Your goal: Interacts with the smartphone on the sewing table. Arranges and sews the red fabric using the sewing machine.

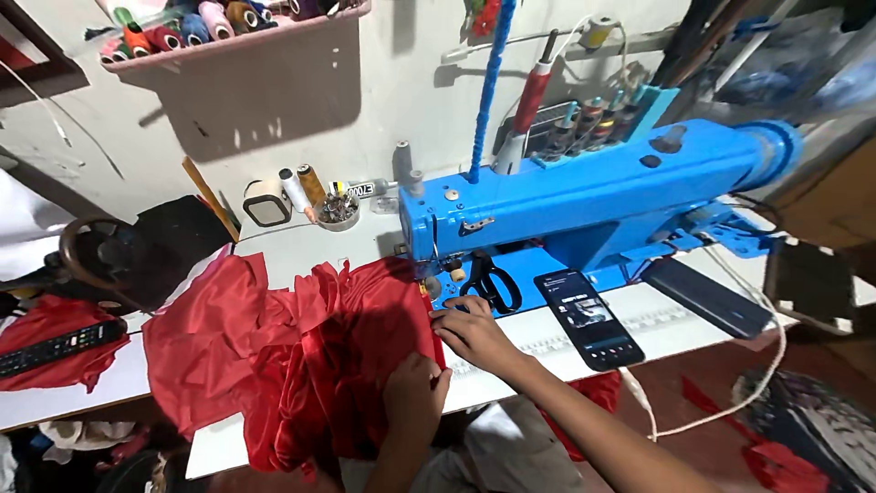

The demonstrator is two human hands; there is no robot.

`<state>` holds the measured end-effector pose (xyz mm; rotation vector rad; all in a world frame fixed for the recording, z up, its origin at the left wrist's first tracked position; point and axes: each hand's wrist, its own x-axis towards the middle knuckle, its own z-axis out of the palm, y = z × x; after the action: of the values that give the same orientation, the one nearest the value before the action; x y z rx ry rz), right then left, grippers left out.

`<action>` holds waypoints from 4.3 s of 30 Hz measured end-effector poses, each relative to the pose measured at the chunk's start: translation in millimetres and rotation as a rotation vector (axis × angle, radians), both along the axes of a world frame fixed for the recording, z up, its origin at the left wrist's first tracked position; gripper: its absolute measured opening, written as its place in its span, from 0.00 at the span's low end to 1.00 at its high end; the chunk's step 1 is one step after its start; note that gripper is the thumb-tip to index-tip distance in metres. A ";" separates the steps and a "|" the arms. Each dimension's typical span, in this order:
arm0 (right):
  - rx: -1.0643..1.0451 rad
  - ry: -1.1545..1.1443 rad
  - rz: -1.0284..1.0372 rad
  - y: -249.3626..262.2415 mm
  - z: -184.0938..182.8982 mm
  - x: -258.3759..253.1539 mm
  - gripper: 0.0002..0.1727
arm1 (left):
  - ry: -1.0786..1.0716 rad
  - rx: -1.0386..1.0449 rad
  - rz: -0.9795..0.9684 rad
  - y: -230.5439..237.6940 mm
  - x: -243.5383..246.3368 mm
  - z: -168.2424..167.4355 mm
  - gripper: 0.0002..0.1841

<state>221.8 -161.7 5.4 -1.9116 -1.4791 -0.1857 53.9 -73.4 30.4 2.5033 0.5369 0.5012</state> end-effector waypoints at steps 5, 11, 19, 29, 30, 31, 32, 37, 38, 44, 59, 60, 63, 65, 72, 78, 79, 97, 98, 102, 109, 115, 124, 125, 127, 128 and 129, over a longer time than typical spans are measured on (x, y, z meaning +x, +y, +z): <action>-0.016 -0.037 0.011 6.8 4.5 5.9 0.13 | -0.089 0.158 -0.255 32.9 3.5 -9.2 0.13; -0.051 -0.123 -0.045 7.7 0.0 5.7 0.18 | -0.080 0.200 -0.457 55.4 -7.0 -16.6 0.17; -0.084 -0.154 -0.098 10.7 -0.3 1.9 0.16 | -0.085 0.207 -0.488 59.7 -9.7 -19.4 0.21; -0.211 -0.115 -0.191 18.6 9.5 5.3 0.22 | -0.055 0.216 -0.465 66.2 8.0 -17.9 0.21; -0.225 -0.108 -0.192 19.7 11.5 6.7 0.23 | -0.058 0.216 -0.462 66.7 9.7 -18.1 0.21; -0.238 -0.104 -0.193 20.5 13.0 7.8 0.23 | -0.065 0.219 -0.461 67.3 11.4 -18.9 0.21; -0.248 -0.102 -0.197 21.0 13.5 8.4 0.24 | -0.070 0.220 -0.460 67.8 12.6 -19.1 0.21; -0.202 -0.138 -0.216 20.1 7.1 8.9 0.27 | -0.058 0.206 -0.460 73.4 17.6 -16.3 0.21; -0.172 -0.135 -0.209 18.7 5.5 9.5 0.26 | -0.056 0.197 -0.459 74.7 19.1 -15.1 0.20; -0.078 -0.156 -0.183 15.9 1.8 10.9 0.22 | -0.071 0.178 -0.452 81.5 28.1 -15.6 0.20; -0.118 -0.167 -0.262 22.5 2.6 8.7 0.21 | -0.045 0.173 -0.413 98.6 53.7 -17.8 0.21; -0.124 -0.167 -0.268 22.8 3.2 8.6 0.21 | -0.023 0.127 -0.406 100.1 55.4 -16.2 0.21; -0.141 -0.170 -0.269 22.7 3.5 9.1 0.23 | 0.032 -0.141 -0.370 105.5 58.8 -2.3 0.20; -0.160 -0.162 -0.257 22.3 3.0 9.1 0.23 | 0.072 -0.292 -0.317 109.7 53.8 15.7 0.20; -0.153 -0.053 0.013 20.3 8.5 5.9 0.23 | 0.201 -0.117 -0.112 119.9 -20.3 71.6 0.17; -0.307 0.100 0.266 48.8 35.5 -25.2 0.25 | 0.497 -0.059 -0.042 130.3 -63.0 79.0 0.22; -0.305 0.097 0.303 52.7 36.7 -28.7 0.23 | 0.486 -0.051 -0.041 130.4 -66.3 75.7 0.24; -0.108 0.062 0.367 -57.4 48.0 -43.1 0.11 | 0.008 0.180 -0.470 16.4 -66.9 58.0 0.12; -0.114 0.053 0.346 -66.5 43.3 -44.8 0.11 | 0.062 0.142 -0.480 12.7 -65.5 54.4 0.15; -0.134 0.082 0.283 -87.8 25.0 -52.6 0.12 | 0.524 -0.015 -0.361 5.6 -55.8 66.4 0.35; -0.170 -0.008 0.335 -56.9 34.1 -81.8 0.11 | 0.715 0.068 0.121 41.9 -9.1 84.0 0.34; 0.082 0.110 0.535 -21.0 53.3 -88.0 0.12 | 0.627 0.277 0.293 142.4 28.7 76.7 0.36; -0.575 0.223 0.605 -17.0 79.1 -105.7 0.15 | 0.996 0.204 0.184 164.4 24.3 105.9 0.43; -0.554 0.202 0.684 -10.6 84.3 -116.9 0.12 | 0.988 0.244 0.188 163.6 28.4 105.3 0.38; -0.326 0.210 0.892 -5.2 90.0 -128.9 0.08 | 0.918 0.332 0.182 169.5 35.6 110.4 0.25; -0.232 0.248 0.973 -6.7 93.8 -128.6 0.07 | 0.920 0.377 0.190 172.0 38.4 116.7 0.21; -0.186 0.294 1.024 -11.5 98.8 -124.4 0.07 | 0.918 0.410 0.215 175.0 39.5 125.1 0.17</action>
<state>97.4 -173.2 104.3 -1.0242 -2.0896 0.6824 93.4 101.6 155.6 2.9992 1.1330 -0.5838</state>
